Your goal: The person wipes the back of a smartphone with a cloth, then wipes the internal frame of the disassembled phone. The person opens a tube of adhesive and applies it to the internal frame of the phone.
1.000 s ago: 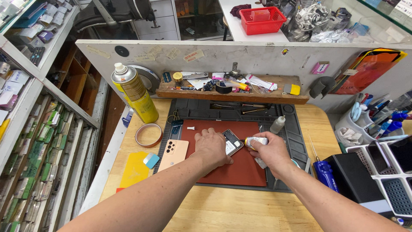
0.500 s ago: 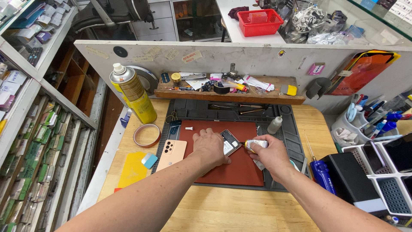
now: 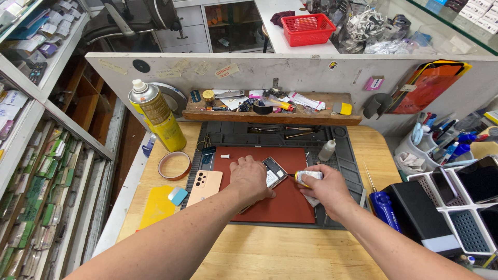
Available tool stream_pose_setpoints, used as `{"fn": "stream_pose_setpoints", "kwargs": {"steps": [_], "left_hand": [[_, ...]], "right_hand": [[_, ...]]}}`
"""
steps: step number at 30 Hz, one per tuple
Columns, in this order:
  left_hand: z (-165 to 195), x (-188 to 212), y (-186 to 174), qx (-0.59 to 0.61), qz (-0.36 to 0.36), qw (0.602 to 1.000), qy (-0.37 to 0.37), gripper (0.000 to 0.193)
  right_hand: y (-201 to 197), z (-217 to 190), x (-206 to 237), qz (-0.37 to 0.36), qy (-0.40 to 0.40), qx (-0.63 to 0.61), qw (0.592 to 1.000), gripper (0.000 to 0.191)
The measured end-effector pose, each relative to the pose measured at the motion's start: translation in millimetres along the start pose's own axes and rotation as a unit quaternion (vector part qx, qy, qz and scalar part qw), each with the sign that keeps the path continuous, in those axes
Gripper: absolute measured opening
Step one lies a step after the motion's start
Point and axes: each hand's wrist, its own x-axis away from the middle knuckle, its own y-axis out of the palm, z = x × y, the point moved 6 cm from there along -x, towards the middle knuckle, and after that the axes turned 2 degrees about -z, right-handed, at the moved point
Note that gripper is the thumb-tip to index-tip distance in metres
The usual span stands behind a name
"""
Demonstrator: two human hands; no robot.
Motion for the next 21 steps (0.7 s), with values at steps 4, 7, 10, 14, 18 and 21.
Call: {"fn": "stream_pose_setpoints", "kwargs": {"steps": [4, 7, 10, 14, 18, 21], "left_hand": [[-0.9, -6.2, 2.8, 0.02, -0.026, 0.999, -0.017, 0.088], [-12.0, -33.0, 3.0, 0.097, -0.04, 0.993, -0.056, 0.064], [-30.8, -67.7, 4.8, 0.15, -0.026, 0.985, -0.078, 0.035], [-46.9, -99.4, 23.6, 0.231, -0.055, 0.961, -0.141, 0.023], [-39.3, -103.4, 26.3, 0.135, -0.112, 0.978, -0.111, 0.027], [-44.7, -83.1, 19.8, 0.308, -0.115, 0.932, -0.15, 0.02]], "right_hand": [[-4.1, 7.8, 16.6, -0.082, 0.066, -0.158, 0.982, 0.026], [-11.9, 11.8, 28.0, -0.084, 0.111, -0.305, 0.942, 0.024], [-8.5, 17.1, 31.2, -0.062, 0.141, -0.405, 0.902, 0.021], [14.3, 22.5, 26.3, -0.068, 0.142, -0.439, 0.885, 0.021], [35.0, 23.2, 16.4, -0.055, 0.139, -0.475, 0.867, 0.018], [40.5, 19.2, 10.3, -0.057, 0.13, -0.487, 0.862, 0.018]]}}
